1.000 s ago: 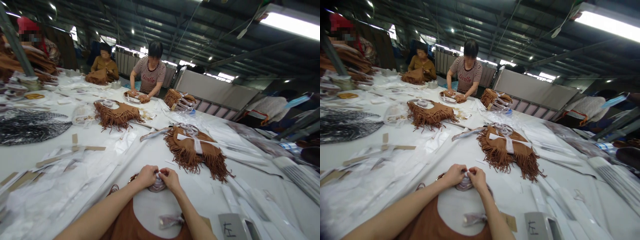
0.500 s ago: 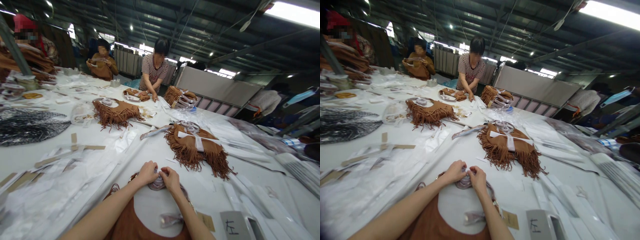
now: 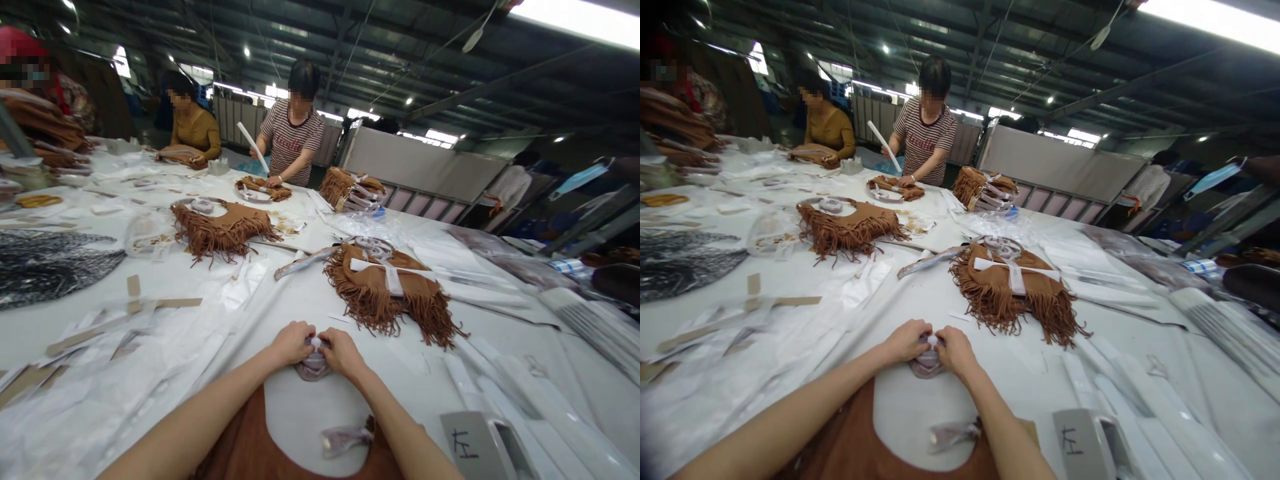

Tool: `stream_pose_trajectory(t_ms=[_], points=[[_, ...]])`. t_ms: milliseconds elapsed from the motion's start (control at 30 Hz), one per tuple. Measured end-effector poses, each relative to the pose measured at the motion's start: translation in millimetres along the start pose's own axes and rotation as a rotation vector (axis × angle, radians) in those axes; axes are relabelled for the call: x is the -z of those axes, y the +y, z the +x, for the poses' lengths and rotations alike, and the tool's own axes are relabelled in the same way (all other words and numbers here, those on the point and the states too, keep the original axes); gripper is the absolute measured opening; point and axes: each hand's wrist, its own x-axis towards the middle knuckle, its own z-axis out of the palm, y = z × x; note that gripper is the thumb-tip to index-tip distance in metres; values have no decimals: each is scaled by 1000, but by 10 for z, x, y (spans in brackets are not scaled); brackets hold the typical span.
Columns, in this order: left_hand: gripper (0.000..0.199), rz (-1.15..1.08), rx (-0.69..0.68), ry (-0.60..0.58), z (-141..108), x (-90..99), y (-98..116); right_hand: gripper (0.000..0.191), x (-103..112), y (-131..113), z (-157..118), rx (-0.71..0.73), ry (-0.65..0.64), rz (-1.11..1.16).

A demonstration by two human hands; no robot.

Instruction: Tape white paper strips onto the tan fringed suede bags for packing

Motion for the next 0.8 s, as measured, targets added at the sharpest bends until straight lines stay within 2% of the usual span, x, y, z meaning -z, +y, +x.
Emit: stream_pose_trajectory(t_ms=[133, 267, 500, 667, 733, 800], points=[[22, 7, -19, 1, 12, 7, 0, 23, -10, -2, 0, -17, 6, -10], [23, -16, -43, 10, -67, -69, -1, 27, -65, -68, -117, -95, 22, -21], [22, -131, -48, -7, 13, -287, -232, 28, -107, -107, -202, -188, 23, -38], [27, -118, -49, 23, -35, -303, -265, 26, -169, -236, -256, -207, 69, -23], [29, -110, -58, 16, -62, -282, -259, 33, -78, -233, -405, -202, 110, -10], [31, -106, -55, 6, -81, -256, -251, 42, 161, -131, -733, -180, 215, 54]])
